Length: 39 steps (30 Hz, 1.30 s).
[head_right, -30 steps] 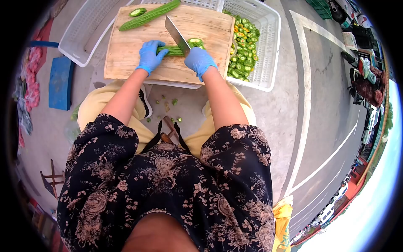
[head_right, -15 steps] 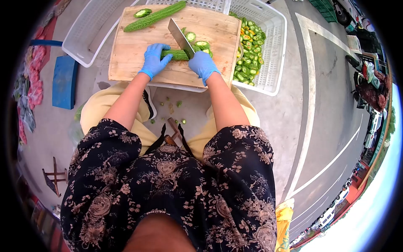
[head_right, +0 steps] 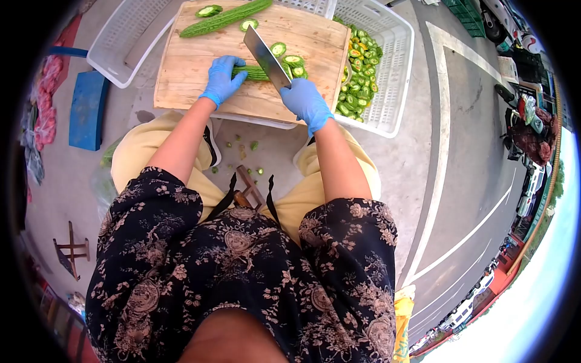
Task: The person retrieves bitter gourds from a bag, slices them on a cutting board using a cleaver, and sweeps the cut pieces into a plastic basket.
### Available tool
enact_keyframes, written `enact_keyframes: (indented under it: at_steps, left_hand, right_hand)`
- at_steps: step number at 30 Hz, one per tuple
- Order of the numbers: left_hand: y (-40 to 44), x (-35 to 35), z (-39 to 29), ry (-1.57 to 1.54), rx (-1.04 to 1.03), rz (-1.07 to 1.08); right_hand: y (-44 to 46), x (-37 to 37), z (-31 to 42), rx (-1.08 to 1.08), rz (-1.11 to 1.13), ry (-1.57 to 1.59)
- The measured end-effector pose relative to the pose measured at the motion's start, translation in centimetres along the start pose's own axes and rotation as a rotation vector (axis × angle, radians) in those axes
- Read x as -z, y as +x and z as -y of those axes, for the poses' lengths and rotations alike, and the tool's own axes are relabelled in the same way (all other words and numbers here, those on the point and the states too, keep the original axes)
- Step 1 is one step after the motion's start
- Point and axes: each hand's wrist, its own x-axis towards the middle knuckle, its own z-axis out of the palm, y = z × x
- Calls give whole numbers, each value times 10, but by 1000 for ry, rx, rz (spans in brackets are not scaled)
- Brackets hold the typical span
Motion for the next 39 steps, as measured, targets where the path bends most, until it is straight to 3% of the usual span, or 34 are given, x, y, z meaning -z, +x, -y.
enact_keyframes:
  at_steps: [4,10,15,20,35,38,39]
  left_hand:
    - [1,1,0,1,0,16]
    - [-8,2,-3,20,-25,34]
    - [-4,9,-5,23,-40,16]
    - [-3,36,-27,136,70,34]
    - [-4,27,-20,43,107,37]
    - [-6,25,-18,24,115,68]
    - [-7,26,-16,20,128,79]
  right_hand:
    - [4,0,9,-62,29,-117]
    - [41,-42,14,90,-72,-349]
    - [49,-33,-4,90,-84,-101]
    - [12,-6,11,37,-47,36]
    - [18,-16,28,19,23,-177]
    - [43,-44,20,210,-103,-392]
    - [50,-43,19,201,-85,-328]
